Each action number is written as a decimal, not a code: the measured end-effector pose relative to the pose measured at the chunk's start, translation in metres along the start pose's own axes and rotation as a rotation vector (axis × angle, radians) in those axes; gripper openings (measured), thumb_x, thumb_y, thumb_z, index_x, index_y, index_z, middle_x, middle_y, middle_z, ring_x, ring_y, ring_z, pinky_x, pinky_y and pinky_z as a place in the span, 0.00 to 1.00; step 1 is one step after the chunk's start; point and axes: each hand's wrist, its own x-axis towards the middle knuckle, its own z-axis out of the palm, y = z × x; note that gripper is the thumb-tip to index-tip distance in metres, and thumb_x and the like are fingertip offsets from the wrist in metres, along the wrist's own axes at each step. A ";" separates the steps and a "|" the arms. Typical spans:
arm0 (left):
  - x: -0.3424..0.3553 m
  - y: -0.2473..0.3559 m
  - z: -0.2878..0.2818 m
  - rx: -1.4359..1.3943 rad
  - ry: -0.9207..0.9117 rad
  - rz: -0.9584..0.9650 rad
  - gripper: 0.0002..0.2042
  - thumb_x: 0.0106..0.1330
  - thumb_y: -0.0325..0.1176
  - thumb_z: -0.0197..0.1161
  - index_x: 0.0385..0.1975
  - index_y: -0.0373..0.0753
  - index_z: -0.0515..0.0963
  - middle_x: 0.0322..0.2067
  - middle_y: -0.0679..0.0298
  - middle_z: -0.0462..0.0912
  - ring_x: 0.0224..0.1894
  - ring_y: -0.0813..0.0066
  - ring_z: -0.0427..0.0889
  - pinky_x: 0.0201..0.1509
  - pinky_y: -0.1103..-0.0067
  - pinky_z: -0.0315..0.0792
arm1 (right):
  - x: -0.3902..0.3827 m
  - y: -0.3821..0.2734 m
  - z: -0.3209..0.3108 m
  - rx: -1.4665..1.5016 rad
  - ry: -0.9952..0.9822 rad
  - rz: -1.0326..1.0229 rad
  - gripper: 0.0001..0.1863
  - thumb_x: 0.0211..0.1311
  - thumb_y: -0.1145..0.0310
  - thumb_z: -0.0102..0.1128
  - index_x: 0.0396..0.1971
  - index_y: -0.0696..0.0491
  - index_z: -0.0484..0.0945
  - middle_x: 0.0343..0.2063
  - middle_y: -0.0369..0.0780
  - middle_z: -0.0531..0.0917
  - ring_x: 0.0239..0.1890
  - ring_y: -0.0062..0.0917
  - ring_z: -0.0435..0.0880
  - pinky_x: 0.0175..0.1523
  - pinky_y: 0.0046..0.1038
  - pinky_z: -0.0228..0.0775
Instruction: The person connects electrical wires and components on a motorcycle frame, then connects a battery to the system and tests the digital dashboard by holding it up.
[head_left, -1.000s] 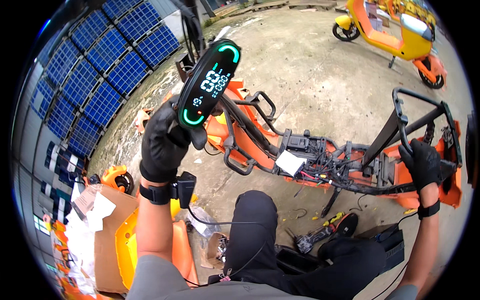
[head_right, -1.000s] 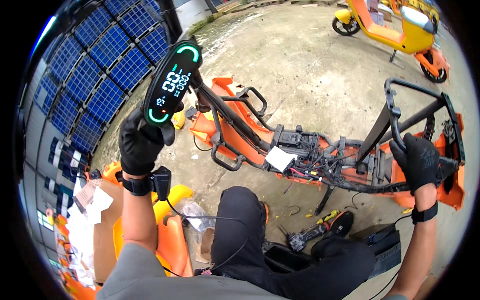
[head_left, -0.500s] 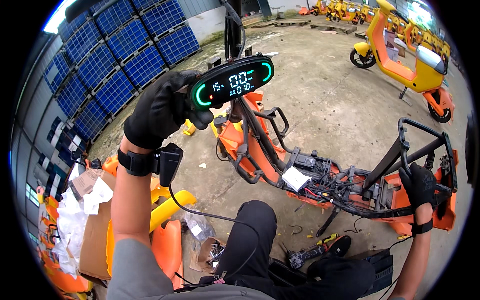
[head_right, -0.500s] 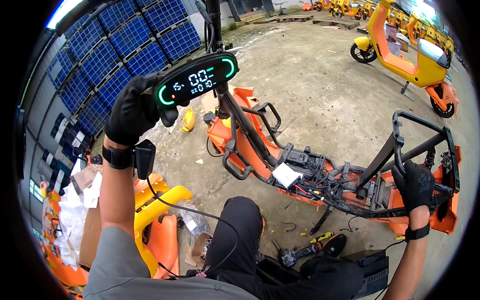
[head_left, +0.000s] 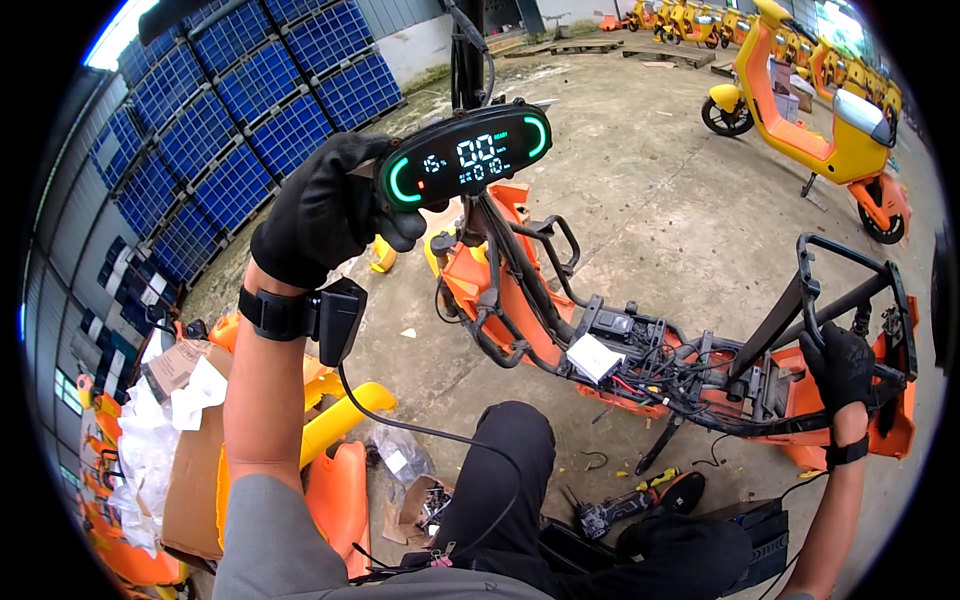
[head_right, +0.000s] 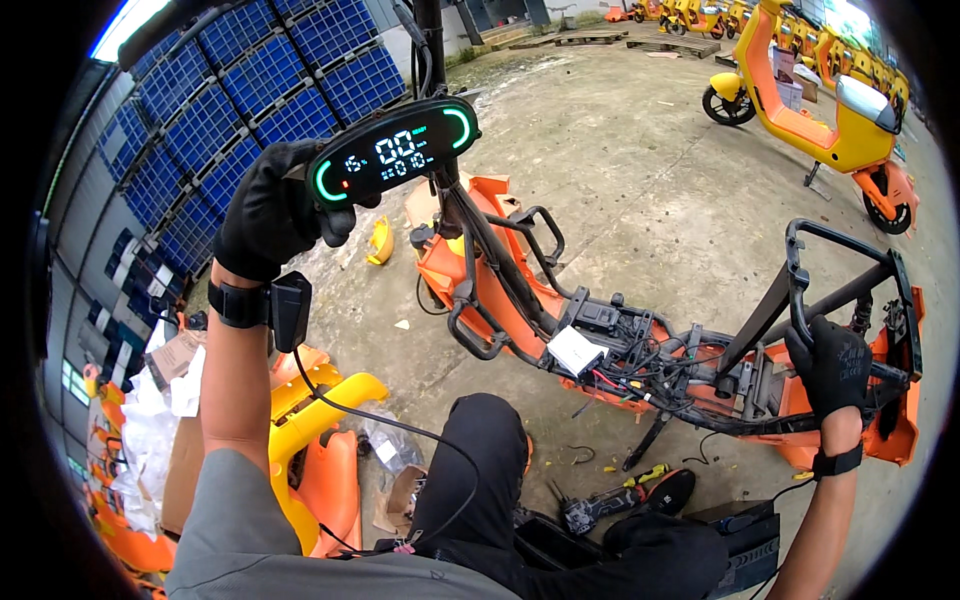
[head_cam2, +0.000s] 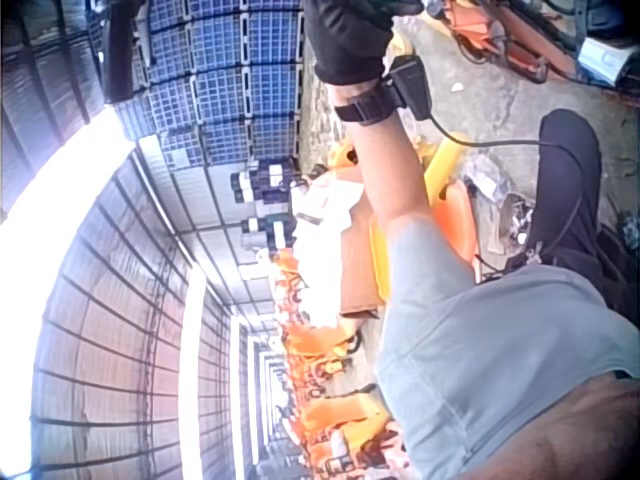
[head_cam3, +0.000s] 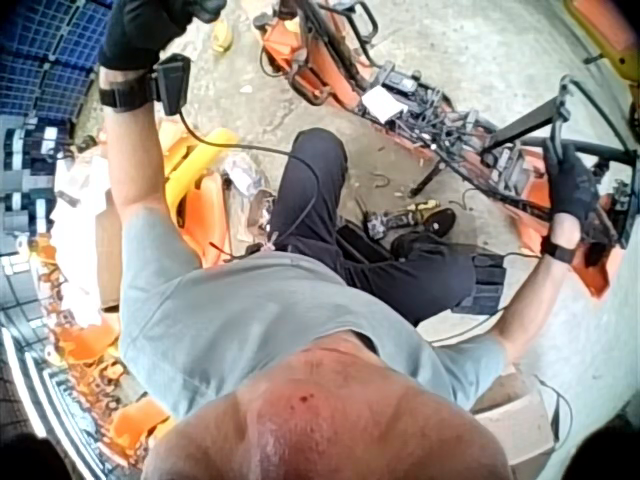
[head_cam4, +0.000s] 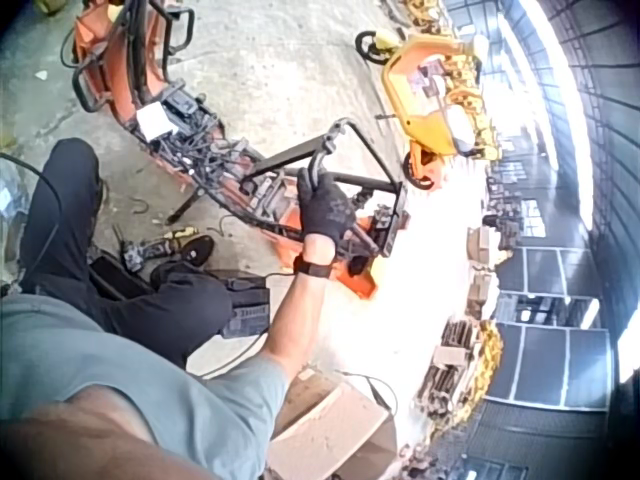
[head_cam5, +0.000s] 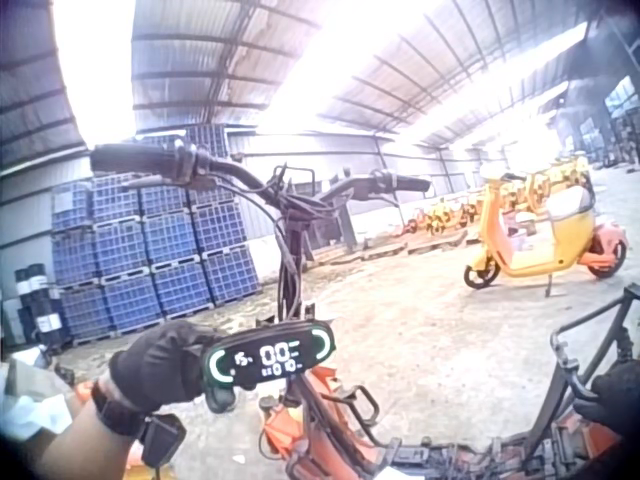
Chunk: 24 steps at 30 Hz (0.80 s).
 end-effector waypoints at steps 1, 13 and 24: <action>0.000 -0.002 0.001 0.137 0.019 0.141 0.15 0.70 0.27 0.67 0.55 0.36 0.78 0.41 0.60 0.84 0.40 0.73 0.86 0.42 0.78 0.81 | 0.000 0.000 0.000 0.003 -0.003 0.000 0.17 0.63 0.54 0.66 0.27 0.53 0.78 0.21 0.46 0.81 0.29 0.45 0.83 0.35 0.45 0.71; 0.000 -0.025 -0.004 -0.033 -0.060 -0.027 0.27 0.57 0.26 0.79 0.57 0.39 0.76 0.46 0.60 0.84 0.46 0.71 0.85 0.48 0.75 0.82 | 0.002 0.000 0.000 0.006 -0.006 0.000 0.16 0.63 0.55 0.66 0.29 0.53 0.79 0.24 0.45 0.82 0.30 0.44 0.83 0.37 0.44 0.72; 0.002 -0.008 -0.005 0.135 0.008 0.088 0.27 0.57 0.21 0.77 0.58 0.39 0.75 0.48 0.60 0.84 0.46 0.73 0.85 0.50 0.75 0.82 | 0.005 -0.002 0.001 0.054 0.035 -0.024 0.17 0.63 0.52 0.66 0.31 0.53 0.81 0.25 0.48 0.82 0.32 0.46 0.84 0.37 0.47 0.72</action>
